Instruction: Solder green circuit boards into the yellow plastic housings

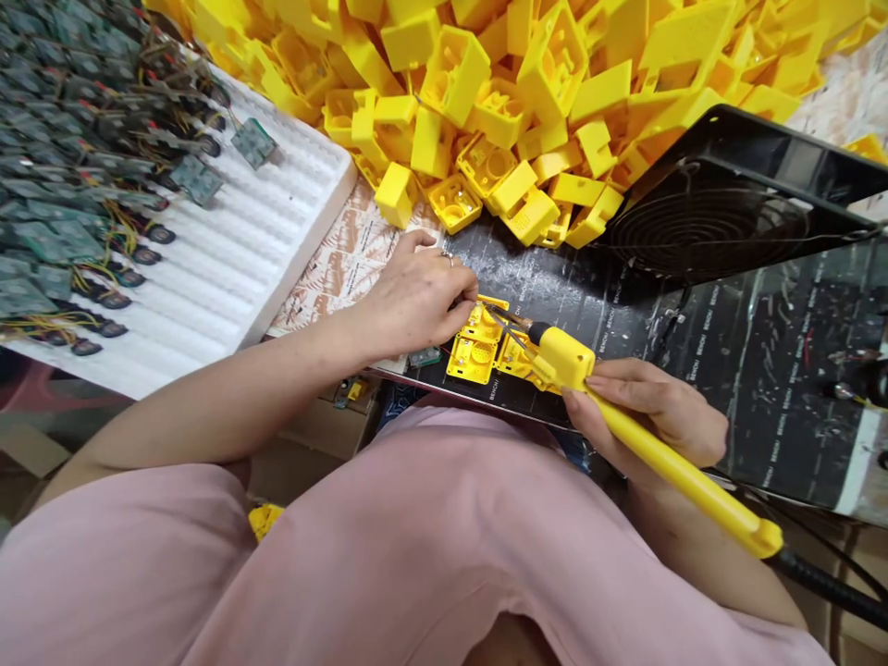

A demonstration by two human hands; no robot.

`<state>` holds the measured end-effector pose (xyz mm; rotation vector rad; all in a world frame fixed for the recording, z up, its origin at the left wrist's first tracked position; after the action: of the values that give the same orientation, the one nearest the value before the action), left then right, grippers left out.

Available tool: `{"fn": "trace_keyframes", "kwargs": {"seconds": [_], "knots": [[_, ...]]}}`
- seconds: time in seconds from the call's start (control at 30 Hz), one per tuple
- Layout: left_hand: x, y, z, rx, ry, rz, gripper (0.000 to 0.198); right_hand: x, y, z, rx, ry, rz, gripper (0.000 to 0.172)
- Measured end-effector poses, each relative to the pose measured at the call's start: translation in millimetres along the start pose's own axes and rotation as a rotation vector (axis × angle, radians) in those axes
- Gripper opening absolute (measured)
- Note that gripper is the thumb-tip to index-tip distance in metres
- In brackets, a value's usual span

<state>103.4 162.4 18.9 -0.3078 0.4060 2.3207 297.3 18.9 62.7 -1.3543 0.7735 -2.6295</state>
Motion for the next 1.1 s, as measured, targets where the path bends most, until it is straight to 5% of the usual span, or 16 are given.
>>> {"fn": "trace_keyframes", "kwargs": {"seconds": [0.23, 0.43, 0.73, 0.83, 0.97, 1.1], "knots": [[-8, -8, 3.6, 0.062, -0.088, -0.037, 0.026, 23, -16, -6, 0.05, 0.024, 0.21, 0.023], [-7, -8, 0.5, 0.079, -0.082, -0.026, 0.027, 17, -18, 3, 0.12, 0.081, 0.109, 0.019], [-8, -9, 3.3, 0.057, -0.145, -0.05, 0.026, 4, -6, 7, -0.053, -0.012, 0.108, 0.02], [-8, -8, 0.4, 0.034, -0.119, -0.047, 0.025, -2, 4, 10, -0.114, 0.011, 0.085, 0.04], [0, 0, 8.8, -0.116, 0.021, -0.013, 0.02, -10, 17, 10, -0.131, 0.072, -0.015, 0.068], [36, 30, 38.3, -0.442, 0.279, 0.107, 0.026, -9, 19, 21, -0.235, -0.011, -0.056, 0.045]]}}
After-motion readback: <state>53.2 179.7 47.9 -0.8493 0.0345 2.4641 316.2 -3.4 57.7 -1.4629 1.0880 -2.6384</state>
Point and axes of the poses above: each hand's wrist, its own y-axis away from the middle knuckle, its own z-axis out of the back of the hand, x = y × z, the point moved 7 cm from there along -y, towards the middle knuckle, and after that the axes turned 8 degrees about -x, right-handed, at the moved point
